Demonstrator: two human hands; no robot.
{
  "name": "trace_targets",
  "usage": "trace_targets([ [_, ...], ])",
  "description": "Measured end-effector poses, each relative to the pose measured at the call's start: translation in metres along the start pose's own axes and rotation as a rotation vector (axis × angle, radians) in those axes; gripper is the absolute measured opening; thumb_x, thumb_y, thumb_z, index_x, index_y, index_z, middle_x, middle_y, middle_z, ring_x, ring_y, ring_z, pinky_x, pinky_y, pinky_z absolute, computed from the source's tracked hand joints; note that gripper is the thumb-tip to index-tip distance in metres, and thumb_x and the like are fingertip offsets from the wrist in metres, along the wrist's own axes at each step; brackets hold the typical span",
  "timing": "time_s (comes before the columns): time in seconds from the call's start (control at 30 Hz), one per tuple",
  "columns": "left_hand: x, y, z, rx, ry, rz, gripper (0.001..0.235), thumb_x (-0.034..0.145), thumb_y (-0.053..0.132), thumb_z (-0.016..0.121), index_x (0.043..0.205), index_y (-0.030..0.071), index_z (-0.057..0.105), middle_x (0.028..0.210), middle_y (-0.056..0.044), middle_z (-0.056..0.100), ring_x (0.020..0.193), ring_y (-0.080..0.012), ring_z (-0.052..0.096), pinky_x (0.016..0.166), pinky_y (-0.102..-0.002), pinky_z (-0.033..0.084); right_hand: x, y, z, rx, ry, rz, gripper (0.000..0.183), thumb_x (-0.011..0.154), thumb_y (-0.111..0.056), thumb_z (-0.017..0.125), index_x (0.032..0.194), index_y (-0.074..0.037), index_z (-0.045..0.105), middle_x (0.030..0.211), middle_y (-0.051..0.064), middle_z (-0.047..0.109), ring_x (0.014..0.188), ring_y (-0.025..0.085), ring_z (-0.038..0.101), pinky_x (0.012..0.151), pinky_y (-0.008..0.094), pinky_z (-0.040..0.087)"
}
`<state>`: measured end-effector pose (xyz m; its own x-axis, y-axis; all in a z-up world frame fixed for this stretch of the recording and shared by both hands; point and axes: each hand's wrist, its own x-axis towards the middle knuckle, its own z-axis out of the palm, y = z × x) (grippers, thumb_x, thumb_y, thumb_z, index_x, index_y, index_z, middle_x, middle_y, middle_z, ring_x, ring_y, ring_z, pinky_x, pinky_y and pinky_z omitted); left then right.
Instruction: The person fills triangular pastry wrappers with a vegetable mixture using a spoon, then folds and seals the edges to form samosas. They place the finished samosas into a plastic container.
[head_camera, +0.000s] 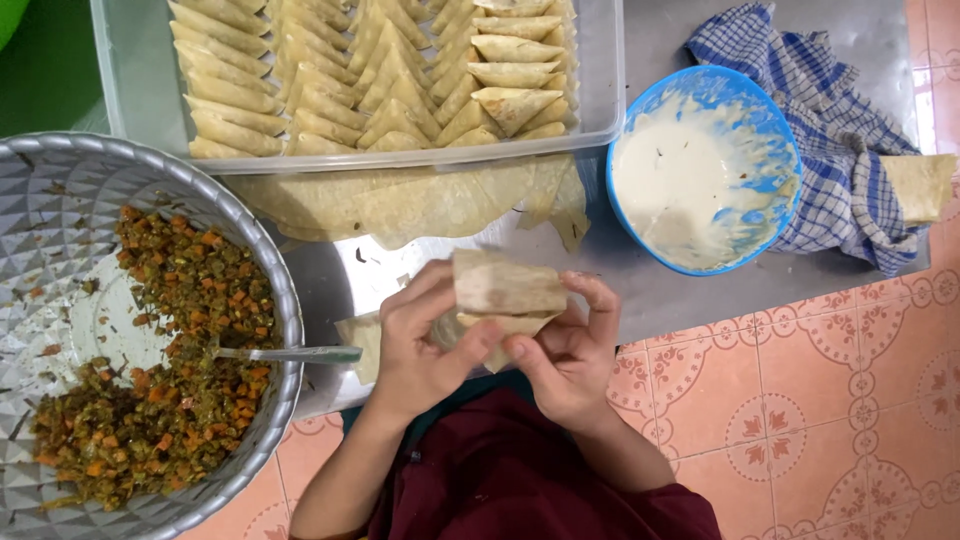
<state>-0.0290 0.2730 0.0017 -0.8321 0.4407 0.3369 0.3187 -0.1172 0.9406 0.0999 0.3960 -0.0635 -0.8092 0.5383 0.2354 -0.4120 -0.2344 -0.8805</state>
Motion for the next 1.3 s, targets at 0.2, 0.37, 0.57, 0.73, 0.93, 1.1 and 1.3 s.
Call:
trace_targets([
  [0.2, -0.002, 0.008, -0.003, -0.167, -0.120, -0.159, 0.015, 0.086, 0.013, 0.082, 0.080, 0.002, 0.074, 0.063, -0.009, 0.069, 0.067, -0.0130, 0.064, 0.060, -0.035, 0.054, 0.003, -0.007, 0.001, 0.037, -0.027, 0.088, 0.074, 0.088, 0.013, 0.068, 0.145, -0.002, 0.024, 0.115, 0.023, 0.065, 0.099, 0.032, 0.073, 0.086, 0.043, 0.066],
  [0.37, -0.017, 0.027, -0.005, -0.059, -0.249, 0.042, 0.034, 0.111, 0.026, 0.045, 0.116, 0.006, 0.072, 0.120, -0.013, 0.074, 0.112, -0.0283, 0.076, 0.104, -0.040, 0.063, 0.012, -0.022, 0.001, 0.189, -0.020, 0.287, 0.071, 0.096, -0.007, 0.075, 0.150, -0.005, 0.028, 0.102, 0.022, 0.071, 0.095, 0.023, 0.068, 0.094, 0.037, 0.053],
  [0.57, -0.012, 0.038, -0.036, 0.276, -0.503, 0.707, 0.011, 0.101, 0.003, 0.067, 0.104, -0.001, 0.077, 0.112, -0.014, 0.079, 0.108, -0.0251, 0.077, 0.099, -0.038, 0.061, 0.034, -0.052, 0.011, 0.171, -0.134, 0.486, 0.049, 0.104, -0.016, 0.063, 0.143, -0.009, 0.034, 0.098, 0.035, 0.073, 0.079, 0.038, 0.077, 0.072, 0.042, 0.065],
  [0.73, -0.016, 0.039, -0.041, 0.397, -0.401, 0.790, 0.006, 0.096, 0.000, 0.073, 0.102, -0.002, 0.074, 0.109, -0.016, 0.075, 0.104, -0.0290, 0.078, 0.092, -0.041, 0.068, 0.029, -0.040, -0.011, 0.461, -0.312, 0.485, 0.059, 0.106, -0.009, 0.063, 0.152, -0.006, 0.026, 0.125, 0.034, 0.065, 0.120, 0.047, 0.066, 0.109, 0.057, 0.053],
  [0.93, -0.043, 0.003, -0.010, 0.431, -0.234, 0.669, 0.032, 0.093, 0.027, 0.080, 0.110, 0.005, 0.064, 0.119, -0.014, 0.062, 0.108, -0.0350, 0.071, 0.091, -0.047, 0.067, 0.024, -0.039, -0.002, 0.315, -0.249, 0.399, 0.073, 0.092, -0.021, 0.087, 0.144, -0.005, 0.039, 0.117, 0.019, 0.063, 0.102, 0.023, 0.064, 0.083, 0.031, 0.053],
  [1.1, -0.042, 0.008, -0.004, -0.042, -0.180, 0.288, 0.098, 0.069, 0.048, 0.097, 0.141, 0.020, 0.037, 0.129, -0.015, 0.064, 0.115, -0.0338, 0.069, 0.104, -0.046, 0.061, 0.018, -0.049, -0.003, -0.031, -0.104, 0.224, 0.067, 0.087, -0.017, 0.085, 0.136, -0.005, 0.040, 0.104, 0.014, 0.059, 0.088, 0.016, 0.061, 0.073, 0.025, 0.050],
  [1.3, -0.018, 0.029, 0.000, 0.204, -0.166, 0.085, 0.033, 0.093, 0.005, 0.075, 0.121, -0.008, 0.064, 0.110, -0.018, 0.076, 0.094, -0.0273, 0.077, 0.086, -0.033, 0.066, 0.017, -0.052, -0.003, -0.079, -0.074, 0.308, 0.065, 0.092, -0.006, 0.077, 0.142, -0.007, 0.036, 0.104, 0.023, 0.064, 0.077, 0.015, 0.062, 0.070, 0.024, 0.051],
])
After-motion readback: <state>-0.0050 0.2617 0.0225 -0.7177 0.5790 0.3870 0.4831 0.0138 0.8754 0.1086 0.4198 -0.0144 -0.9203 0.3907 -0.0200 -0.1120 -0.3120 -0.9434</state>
